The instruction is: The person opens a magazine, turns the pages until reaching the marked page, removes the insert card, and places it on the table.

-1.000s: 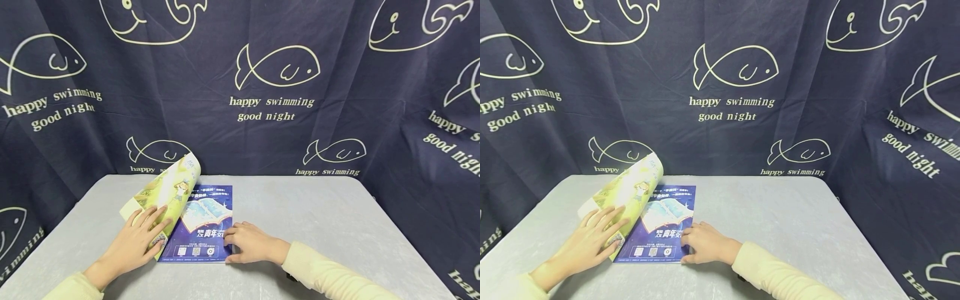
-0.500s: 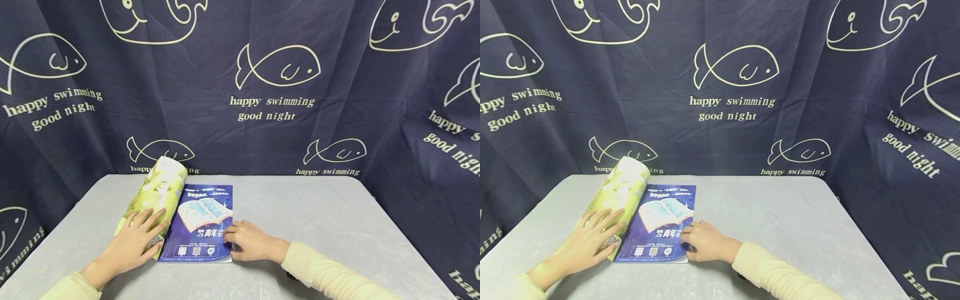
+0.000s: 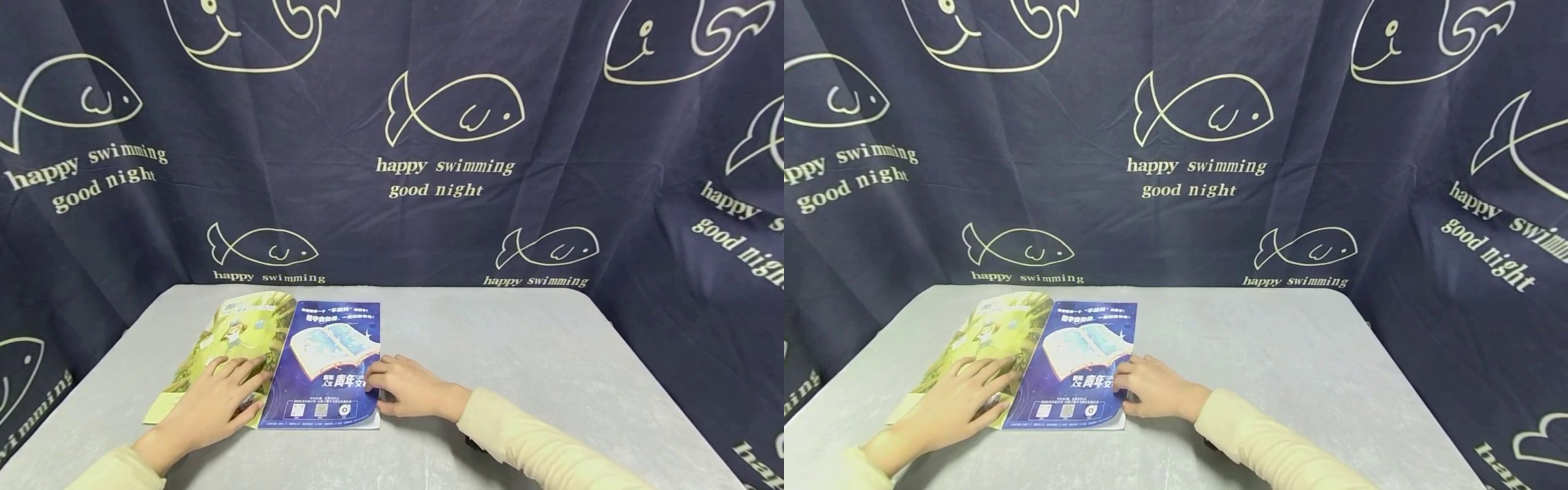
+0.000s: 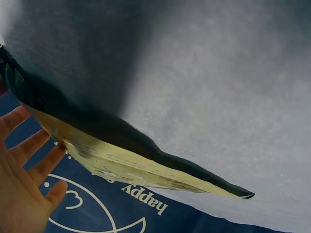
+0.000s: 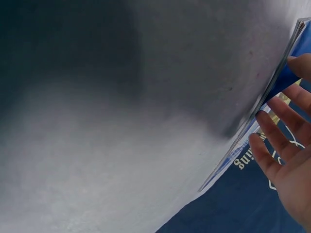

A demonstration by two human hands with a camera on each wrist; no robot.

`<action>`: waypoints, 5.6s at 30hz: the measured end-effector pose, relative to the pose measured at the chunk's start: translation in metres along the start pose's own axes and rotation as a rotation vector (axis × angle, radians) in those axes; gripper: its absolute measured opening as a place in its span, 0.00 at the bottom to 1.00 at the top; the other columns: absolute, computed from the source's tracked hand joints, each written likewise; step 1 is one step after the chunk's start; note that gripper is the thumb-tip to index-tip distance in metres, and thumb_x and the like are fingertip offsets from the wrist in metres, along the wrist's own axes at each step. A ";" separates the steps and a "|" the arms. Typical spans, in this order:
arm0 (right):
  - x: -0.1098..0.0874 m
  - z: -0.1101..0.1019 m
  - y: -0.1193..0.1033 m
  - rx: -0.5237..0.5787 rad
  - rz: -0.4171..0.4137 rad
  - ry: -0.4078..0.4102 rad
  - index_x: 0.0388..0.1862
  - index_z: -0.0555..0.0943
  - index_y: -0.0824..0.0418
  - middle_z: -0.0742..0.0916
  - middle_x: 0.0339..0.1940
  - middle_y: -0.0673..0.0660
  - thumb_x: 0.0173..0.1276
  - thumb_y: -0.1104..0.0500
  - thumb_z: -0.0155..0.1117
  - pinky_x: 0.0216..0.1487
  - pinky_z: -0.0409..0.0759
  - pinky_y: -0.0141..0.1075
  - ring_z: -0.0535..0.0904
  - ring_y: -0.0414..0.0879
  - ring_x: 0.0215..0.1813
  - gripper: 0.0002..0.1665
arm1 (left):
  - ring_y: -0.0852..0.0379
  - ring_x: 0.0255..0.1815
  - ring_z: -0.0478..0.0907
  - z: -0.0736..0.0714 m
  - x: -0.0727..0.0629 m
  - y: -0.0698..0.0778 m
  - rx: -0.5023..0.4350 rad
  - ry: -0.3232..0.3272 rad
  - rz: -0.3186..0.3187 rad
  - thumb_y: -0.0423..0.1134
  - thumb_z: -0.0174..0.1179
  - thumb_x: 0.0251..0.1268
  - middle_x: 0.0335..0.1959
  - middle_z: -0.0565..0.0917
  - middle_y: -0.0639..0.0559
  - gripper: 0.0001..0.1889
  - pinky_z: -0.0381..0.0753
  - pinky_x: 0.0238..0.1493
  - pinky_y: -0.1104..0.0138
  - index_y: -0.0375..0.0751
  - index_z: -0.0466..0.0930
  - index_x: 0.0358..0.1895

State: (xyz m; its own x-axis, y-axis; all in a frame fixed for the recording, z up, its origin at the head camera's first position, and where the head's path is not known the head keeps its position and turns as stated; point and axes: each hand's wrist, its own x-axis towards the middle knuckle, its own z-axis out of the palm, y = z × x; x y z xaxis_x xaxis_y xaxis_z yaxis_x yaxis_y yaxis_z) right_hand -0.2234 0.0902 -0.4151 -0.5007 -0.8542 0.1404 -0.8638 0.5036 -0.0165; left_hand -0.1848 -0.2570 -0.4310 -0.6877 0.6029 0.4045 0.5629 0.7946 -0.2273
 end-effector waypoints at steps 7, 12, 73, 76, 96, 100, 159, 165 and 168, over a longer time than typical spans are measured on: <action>0.002 0.003 0.005 0.028 -0.003 0.017 0.42 0.81 0.51 0.82 0.46 0.45 0.56 0.50 0.63 0.48 0.72 0.31 0.75 0.39 0.49 0.14 | 0.51 0.50 0.76 -0.003 0.001 0.003 0.004 -0.044 -0.002 0.52 0.58 0.55 0.52 0.78 0.47 0.20 0.69 0.49 0.52 0.47 0.79 0.49; 0.004 0.003 0.008 0.044 0.002 0.014 0.41 0.81 0.51 0.82 0.45 0.45 0.56 0.51 0.63 0.47 0.71 0.29 0.75 0.39 0.48 0.14 | 0.50 0.50 0.76 -0.002 0.001 0.004 -0.017 -0.071 -0.006 0.52 0.58 0.56 0.52 0.78 0.47 0.22 0.71 0.48 0.53 0.46 0.78 0.51; 0.021 -0.017 0.001 0.031 0.088 0.363 0.32 0.83 0.52 0.86 0.35 0.44 0.58 0.54 0.62 0.36 0.69 0.28 0.79 0.37 0.37 0.06 | 0.47 0.41 0.77 -0.005 0.012 0.022 -0.045 -0.136 -0.086 0.75 0.48 0.47 0.51 0.79 0.52 0.36 0.70 0.43 0.48 0.52 0.78 0.51; 0.021 -0.017 0.000 0.034 0.093 0.356 0.33 0.83 0.52 0.86 0.36 0.44 0.58 0.54 0.61 0.37 0.70 0.28 0.79 0.38 0.38 0.06 | 0.47 0.42 0.77 -0.005 0.012 0.022 -0.050 -0.151 -0.093 0.74 0.48 0.48 0.51 0.79 0.52 0.35 0.70 0.44 0.48 0.53 0.78 0.51; 0.011 -0.020 0.002 0.148 0.197 0.325 0.54 0.74 0.55 0.80 0.54 0.48 0.59 0.52 0.60 0.53 0.73 0.39 0.75 0.42 0.55 0.24 | 0.48 0.45 0.77 -0.007 0.010 0.017 -0.056 -0.145 -0.115 0.71 0.49 0.51 0.50 0.79 0.54 0.33 0.71 0.45 0.49 0.53 0.78 0.51; 0.010 -0.019 0.003 0.146 0.193 0.330 0.56 0.73 0.56 0.79 0.55 0.48 0.59 0.52 0.60 0.54 0.73 0.39 0.74 0.42 0.56 0.25 | 0.50 0.45 0.77 -0.006 0.009 0.016 -0.048 -0.125 -0.109 0.71 0.49 0.51 0.49 0.79 0.55 0.32 0.72 0.45 0.50 0.53 0.78 0.52; -0.004 0.000 -0.017 0.075 0.044 -0.026 0.52 0.74 0.52 0.78 0.54 0.47 0.56 0.39 0.61 0.51 0.71 0.34 0.72 0.41 0.54 0.29 | 0.36 0.67 0.54 -0.007 0.006 0.005 0.030 0.218 -0.101 0.72 0.56 0.32 0.70 0.55 0.33 0.57 0.58 0.56 0.47 0.40 0.58 0.68; -0.004 0.001 -0.017 0.059 0.031 -0.004 0.50 0.75 0.52 0.78 0.53 0.47 0.54 0.36 0.61 0.49 0.71 0.33 0.72 0.41 0.53 0.30 | 0.35 0.68 0.52 -0.008 0.005 0.003 0.024 0.179 -0.071 0.69 0.56 0.37 0.70 0.56 0.36 0.50 0.56 0.57 0.45 0.45 0.62 0.67; -0.004 0.002 -0.017 0.048 0.028 -0.004 0.50 0.75 0.51 0.78 0.53 0.47 0.53 0.35 0.61 0.49 0.70 0.33 0.72 0.41 0.52 0.31 | 0.34 0.67 0.55 -0.007 0.005 0.002 0.022 0.156 -0.043 0.67 0.56 0.41 0.69 0.57 0.37 0.46 0.54 0.60 0.46 0.46 0.63 0.66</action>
State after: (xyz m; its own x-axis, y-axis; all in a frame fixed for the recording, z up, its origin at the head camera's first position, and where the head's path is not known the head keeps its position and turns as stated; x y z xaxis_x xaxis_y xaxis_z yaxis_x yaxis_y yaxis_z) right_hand -0.2070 0.0853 -0.4170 -0.5247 -0.8405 0.1354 -0.8512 0.5205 -0.0677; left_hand -0.1837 -0.2532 -0.4236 -0.6304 0.5514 0.5465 0.5230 0.8218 -0.2259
